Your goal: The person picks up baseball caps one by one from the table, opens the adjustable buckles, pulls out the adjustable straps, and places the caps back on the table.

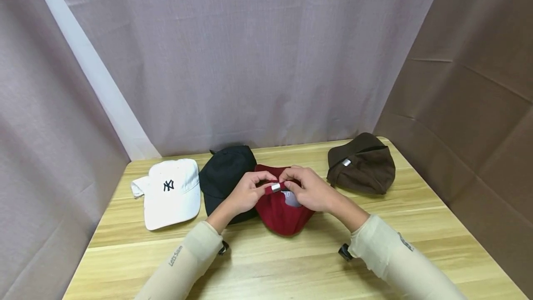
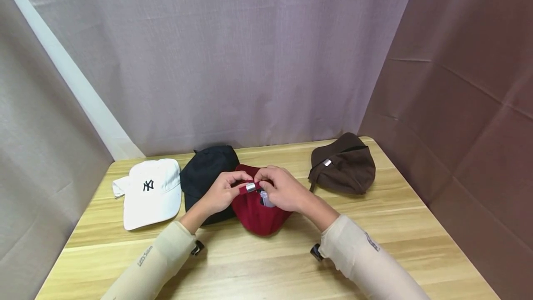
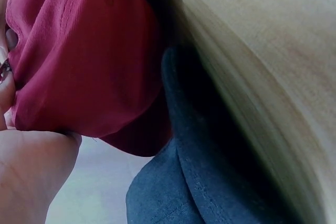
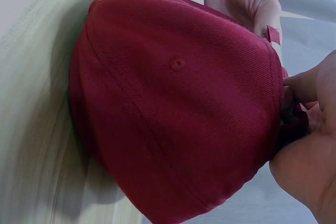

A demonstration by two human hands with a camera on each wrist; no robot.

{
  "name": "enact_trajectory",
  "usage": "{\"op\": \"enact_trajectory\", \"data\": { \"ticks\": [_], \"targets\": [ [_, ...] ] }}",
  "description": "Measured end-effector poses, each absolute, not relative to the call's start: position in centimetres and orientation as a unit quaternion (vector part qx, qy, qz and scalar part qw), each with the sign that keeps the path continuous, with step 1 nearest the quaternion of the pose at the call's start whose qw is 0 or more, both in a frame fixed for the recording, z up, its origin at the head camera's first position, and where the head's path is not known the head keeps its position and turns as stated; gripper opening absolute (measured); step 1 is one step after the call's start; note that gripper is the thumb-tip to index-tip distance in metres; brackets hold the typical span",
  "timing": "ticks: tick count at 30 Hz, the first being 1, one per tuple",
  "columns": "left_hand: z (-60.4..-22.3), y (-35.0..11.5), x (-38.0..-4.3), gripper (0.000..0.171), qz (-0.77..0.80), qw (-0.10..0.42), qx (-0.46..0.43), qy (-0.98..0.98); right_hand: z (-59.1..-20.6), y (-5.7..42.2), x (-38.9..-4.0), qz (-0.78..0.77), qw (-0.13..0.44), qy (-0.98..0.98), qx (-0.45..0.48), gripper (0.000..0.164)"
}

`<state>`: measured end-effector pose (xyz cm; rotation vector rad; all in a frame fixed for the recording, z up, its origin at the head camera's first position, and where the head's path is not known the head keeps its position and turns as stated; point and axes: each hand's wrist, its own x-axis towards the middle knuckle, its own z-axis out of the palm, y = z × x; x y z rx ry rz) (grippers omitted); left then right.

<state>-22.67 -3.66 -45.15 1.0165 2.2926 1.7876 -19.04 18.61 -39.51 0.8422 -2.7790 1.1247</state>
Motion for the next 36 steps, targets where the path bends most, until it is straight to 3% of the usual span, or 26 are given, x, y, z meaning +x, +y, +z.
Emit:
{"op": "enact_trajectory", "data": {
  "ticks": [12,21,27,36],
  "targets": [
    [-45.1,-3.7,-22.8,0.023,0.581,0.031,0.331,0.743,-40.0,18.7,-19.2,0.380,0.033,-0.883,0.273,0.016],
    [-45.0,-3.9,-22.7,0.025,0.574,0.033,0.337,0.745,-39.3,19.1,-19.6,0.369,-0.017,-0.880,0.298,0.003],
    [-44.7,-3.7,-22.4,0.028,0.570,0.032,0.347,0.744,-38.9,19.1,-19.5,0.366,-0.040,-0.879,0.303,0.006],
    [-44.8,-3.6,-22.4,0.021,0.577,0.046,0.350,0.737,-38.6,19.4,-19.4,0.379,-0.070,-0.875,0.294,0.007]
  ]
}}
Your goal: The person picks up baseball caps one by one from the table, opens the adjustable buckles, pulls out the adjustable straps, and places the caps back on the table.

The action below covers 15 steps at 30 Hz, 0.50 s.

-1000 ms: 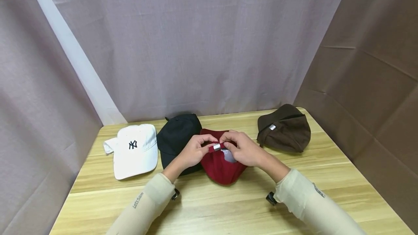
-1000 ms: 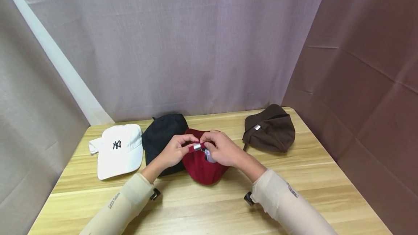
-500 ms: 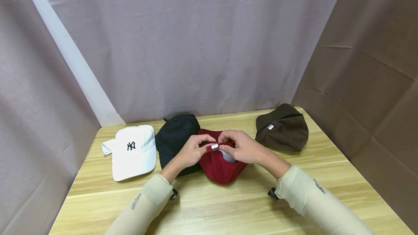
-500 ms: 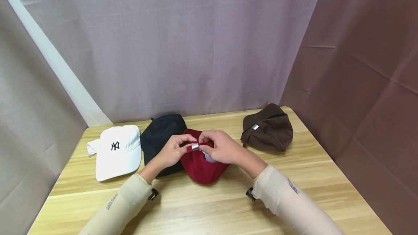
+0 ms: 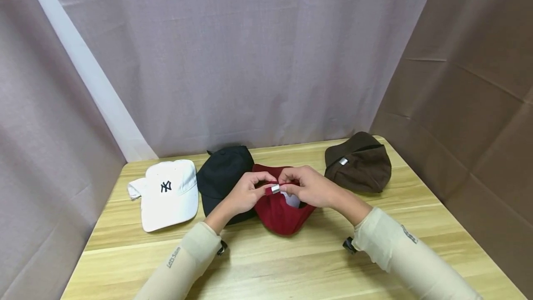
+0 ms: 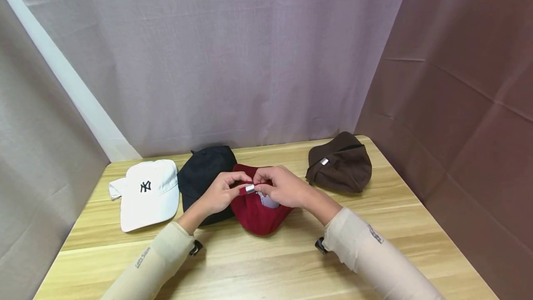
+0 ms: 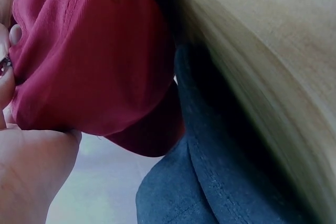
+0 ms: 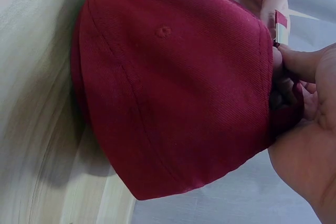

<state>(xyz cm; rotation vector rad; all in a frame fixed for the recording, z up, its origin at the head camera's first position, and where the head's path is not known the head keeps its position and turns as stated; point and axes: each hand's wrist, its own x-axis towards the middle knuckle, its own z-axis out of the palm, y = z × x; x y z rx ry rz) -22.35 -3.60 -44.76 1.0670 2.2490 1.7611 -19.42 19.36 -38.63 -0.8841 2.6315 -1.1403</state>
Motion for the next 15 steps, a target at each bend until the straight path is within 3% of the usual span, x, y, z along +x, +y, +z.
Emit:
{"op": "enact_trajectory", "data": {
  "ticks": [15],
  "targets": [
    [-44.76,-4.38,-22.22,0.014,0.567,0.052,0.357,0.740,-38.68,20.09,-19.38,-0.383,0.081,0.873,-0.291,0.007]
  ]
}}
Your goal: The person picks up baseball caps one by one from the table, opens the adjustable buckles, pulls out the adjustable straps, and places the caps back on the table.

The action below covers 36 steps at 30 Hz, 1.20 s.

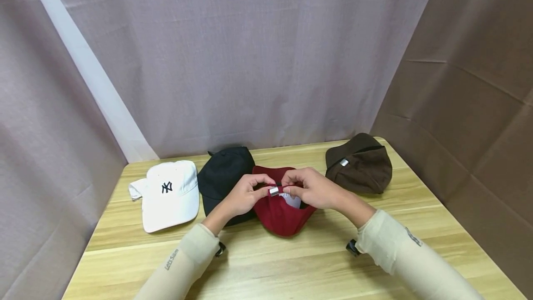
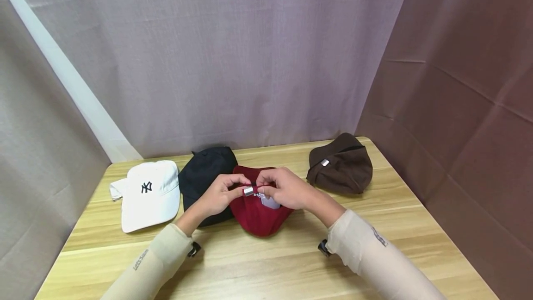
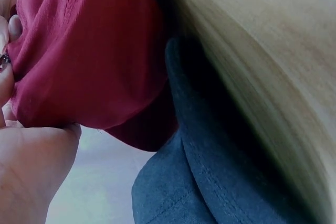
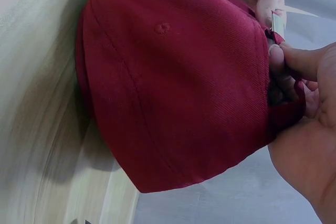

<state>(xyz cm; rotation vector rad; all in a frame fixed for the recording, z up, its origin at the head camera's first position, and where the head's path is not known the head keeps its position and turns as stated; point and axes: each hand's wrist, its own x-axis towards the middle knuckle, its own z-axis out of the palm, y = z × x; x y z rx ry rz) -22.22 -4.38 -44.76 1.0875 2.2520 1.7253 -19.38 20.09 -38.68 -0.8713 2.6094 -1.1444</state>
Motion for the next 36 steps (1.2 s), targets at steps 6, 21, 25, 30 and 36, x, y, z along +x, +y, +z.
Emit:
{"op": "enact_trajectory", "data": {
  "ticks": [6,21,25,30,36],
  "targets": [
    [-44.8,-4.6,-22.2,0.012,0.565,0.054,0.352,0.744,-38.7,20.7,-19.3,-0.382,0.072,0.875,-0.287,0.010],
    [-45.3,-5.1,-22.4,0.012,0.583,0.027,0.342,0.737,-39.0,22.0,-19.0,-0.397,0.045,0.870,-0.288,0.011],
    [-45.4,-5.3,-22.4,0.013,0.590,0.023,0.346,0.729,-38.9,22.5,-19.3,-0.398,0.027,0.874,-0.279,0.017],
    [-45.5,-5.7,-22.4,0.014,0.590,0.019,0.356,0.724,-40.2,24.2,-20.9,-0.381,-0.004,0.889,-0.254,0.022],
    [-45.5,-6.0,-22.6,0.012,0.591,0.016,0.363,0.720,-42.7,26.4,-22.8,-0.319,-0.004,0.915,-0.246,0.036]
  ]
}}
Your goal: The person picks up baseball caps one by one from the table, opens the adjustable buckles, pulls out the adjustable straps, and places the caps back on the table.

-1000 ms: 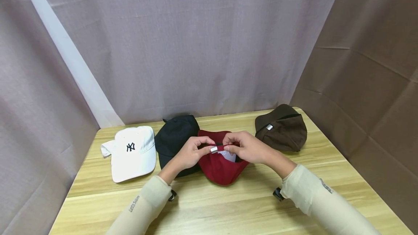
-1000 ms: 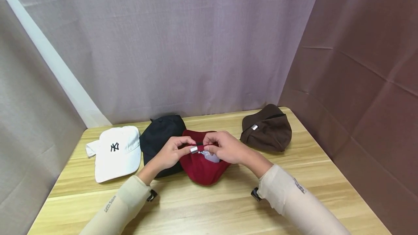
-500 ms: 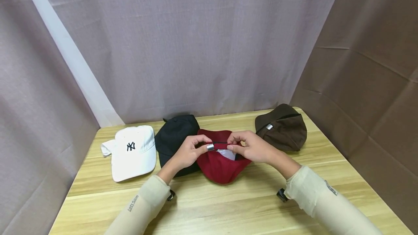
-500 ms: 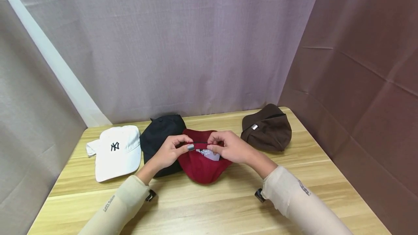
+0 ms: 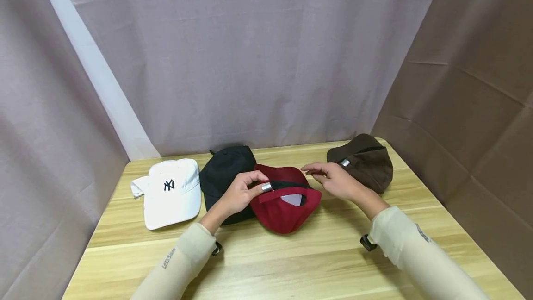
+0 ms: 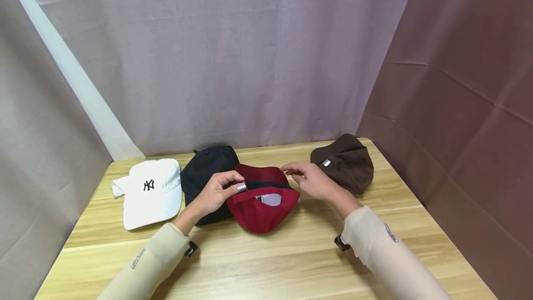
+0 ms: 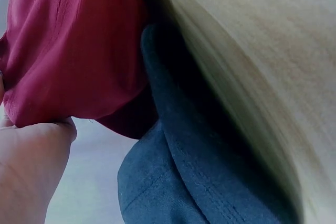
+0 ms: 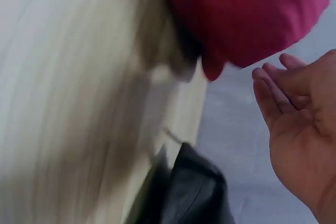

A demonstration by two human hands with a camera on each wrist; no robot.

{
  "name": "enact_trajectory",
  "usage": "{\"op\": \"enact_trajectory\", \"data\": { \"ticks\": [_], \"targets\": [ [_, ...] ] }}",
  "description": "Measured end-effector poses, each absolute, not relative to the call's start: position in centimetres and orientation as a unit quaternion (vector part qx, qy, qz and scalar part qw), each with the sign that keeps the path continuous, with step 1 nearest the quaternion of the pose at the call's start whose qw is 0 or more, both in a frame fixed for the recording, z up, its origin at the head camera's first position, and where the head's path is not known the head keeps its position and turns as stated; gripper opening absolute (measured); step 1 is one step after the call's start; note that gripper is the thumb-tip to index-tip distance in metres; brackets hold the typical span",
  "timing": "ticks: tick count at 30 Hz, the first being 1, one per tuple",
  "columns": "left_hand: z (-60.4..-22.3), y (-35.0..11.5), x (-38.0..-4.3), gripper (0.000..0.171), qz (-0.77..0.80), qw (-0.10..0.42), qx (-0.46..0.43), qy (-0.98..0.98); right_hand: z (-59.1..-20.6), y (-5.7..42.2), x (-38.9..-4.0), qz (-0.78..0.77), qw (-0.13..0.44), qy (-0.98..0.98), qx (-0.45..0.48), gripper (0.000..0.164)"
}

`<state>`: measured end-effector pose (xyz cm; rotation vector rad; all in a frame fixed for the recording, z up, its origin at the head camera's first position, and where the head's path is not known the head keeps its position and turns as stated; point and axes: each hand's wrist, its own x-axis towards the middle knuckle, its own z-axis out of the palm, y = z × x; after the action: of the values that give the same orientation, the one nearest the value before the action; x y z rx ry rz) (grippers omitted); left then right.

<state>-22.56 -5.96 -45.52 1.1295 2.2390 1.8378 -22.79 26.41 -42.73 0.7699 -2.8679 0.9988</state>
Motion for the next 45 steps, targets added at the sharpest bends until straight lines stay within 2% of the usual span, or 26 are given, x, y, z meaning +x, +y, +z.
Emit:
{"op": "enact_trajectory", "data": {
  "ticks": [4,7,13,19,24,29,37,45],
  "targets": [
    [-45.3,-5.8,-22.6,0.011,0.594,0.020,0.372,0.713,-43.8,27.3,-23.1,0.191,0.014,-0.931,0.311,0.061],
    [-45.2,-5.8,-22.7,0.010,0.600,0.022,0.375,0.707,-44.5,27.4,-23.3,0.089,0.030,-0.927,0.364,0.070],
    [-45.3,-5.5,-22.5,0.008,0.623,0.015,0.365,0.692,-45.5,27.0,-23.4,-0.004,0.082,-0.906,0.415,0.058],
    [-45.3,-5.3,-22.4,0.018,0.683,-0.008,0.330,0.651,-45.3,26.6,-22.3,0.045,0.128,-0.897,0.420,0.052],
    [-44.8,-5.7,-22.6,0.018,0.700,-0.063,0.269,0.659,-44.8,26.4,-21.3,0.189,0.152,-0.908,0.342,0.027],
    [-44.3,-6.1,-22.6,0.027,0.688,-0.075,0.244,0.679,-44.3,26.3,-20.7,0.327,0.140,-0.902,0.245,0.012],
    [-44.1,-7.0,-22.1,0.059,0.654,-0.080,0.231,0.716,-43.7,25.6,-20.9,0.422,0.106,-0.895,0.097,0.030],
    [-44.1,-7.5,-21.5,0.057,0.649,-0.077,0.255,0.713,-44.8,25.0,-22.5,0.388,0.019,-0.921,-0.022,0.040]
  ]
}}
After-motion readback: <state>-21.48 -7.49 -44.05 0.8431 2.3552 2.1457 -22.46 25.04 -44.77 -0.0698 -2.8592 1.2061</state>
